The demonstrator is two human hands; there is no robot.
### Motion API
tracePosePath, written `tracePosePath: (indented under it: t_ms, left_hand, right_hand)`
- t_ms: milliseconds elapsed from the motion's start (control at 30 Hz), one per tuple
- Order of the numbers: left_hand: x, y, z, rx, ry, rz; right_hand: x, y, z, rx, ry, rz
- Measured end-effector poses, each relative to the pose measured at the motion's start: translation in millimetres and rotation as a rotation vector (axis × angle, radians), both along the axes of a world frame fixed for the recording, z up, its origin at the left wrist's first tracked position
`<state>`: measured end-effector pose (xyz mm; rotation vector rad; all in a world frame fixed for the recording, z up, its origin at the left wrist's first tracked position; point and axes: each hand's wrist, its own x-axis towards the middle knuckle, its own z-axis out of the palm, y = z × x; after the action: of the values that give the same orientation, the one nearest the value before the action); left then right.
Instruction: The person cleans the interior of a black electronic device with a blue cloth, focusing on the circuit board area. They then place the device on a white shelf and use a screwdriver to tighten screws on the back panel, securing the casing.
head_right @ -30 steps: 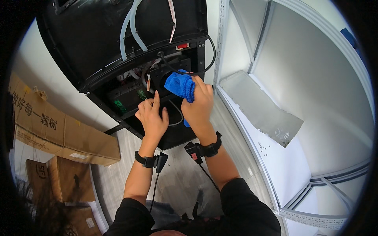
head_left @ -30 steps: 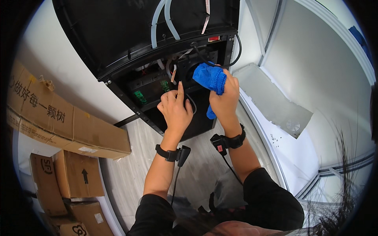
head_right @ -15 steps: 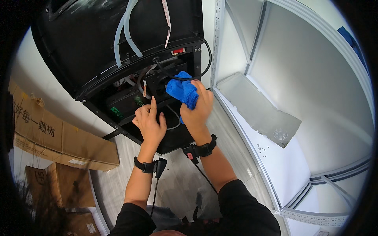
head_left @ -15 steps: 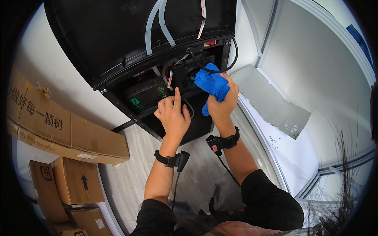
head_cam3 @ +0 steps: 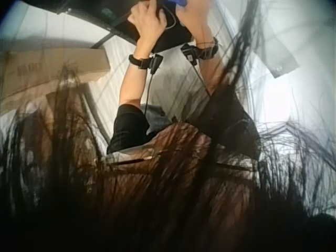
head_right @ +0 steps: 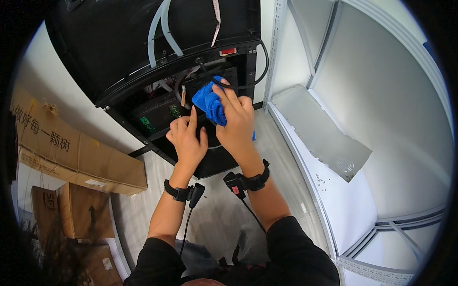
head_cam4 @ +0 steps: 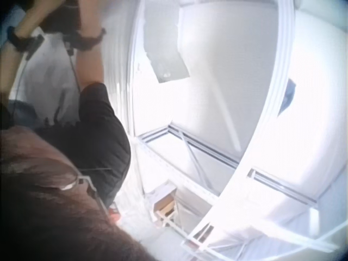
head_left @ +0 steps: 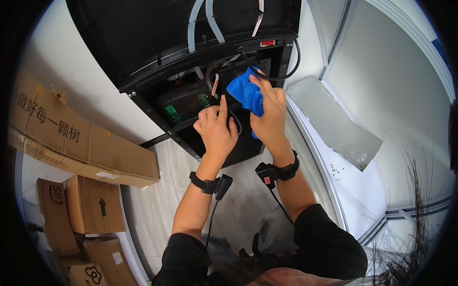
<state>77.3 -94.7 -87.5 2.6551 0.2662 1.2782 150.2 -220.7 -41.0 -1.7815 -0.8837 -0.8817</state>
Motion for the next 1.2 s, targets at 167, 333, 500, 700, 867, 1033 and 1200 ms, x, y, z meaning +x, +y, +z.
tracePosePath:
  t_ms: [167, 333, 500, 700, 867, 1033, 1200]
  left_hand:
    - [0, -1, 1, -0.016, -0.028, -0.014]
    - [-1, 3, 0, -0.014, -0.032, -0.031]
    - [-1, 4, -1, -0.007, -0.054, -0.041]
    - [-4, 6, -1, -0.013, -0.07, -0.035]
    - [-3, 4, -1, -0.023, -0.089, -0.054]
    - [-4, 5, -4, -0.033, -0.089, -0.079]
    - [-6, 7, -4, -0.027, -0.05, -0.098]
  right_hand:
    - [-5, 2, -2, -0.079, -0.028, 0.023]
    - [-12, 4, -7, -0.205, -0.037, 0.038]
    - [-13, -7, -6, -0.179, -0.046, 0.043]
    - [-21, -14, 26, -0.179, -0.202, 0.029]
    - [-6, -7, 25, -0.378, -0.254, 0.018]
    - [-14, -4, 2, -0.55, -0.303, 0.016]
    - [-11, -12, 0, -0.558, -0.248, 0.1]
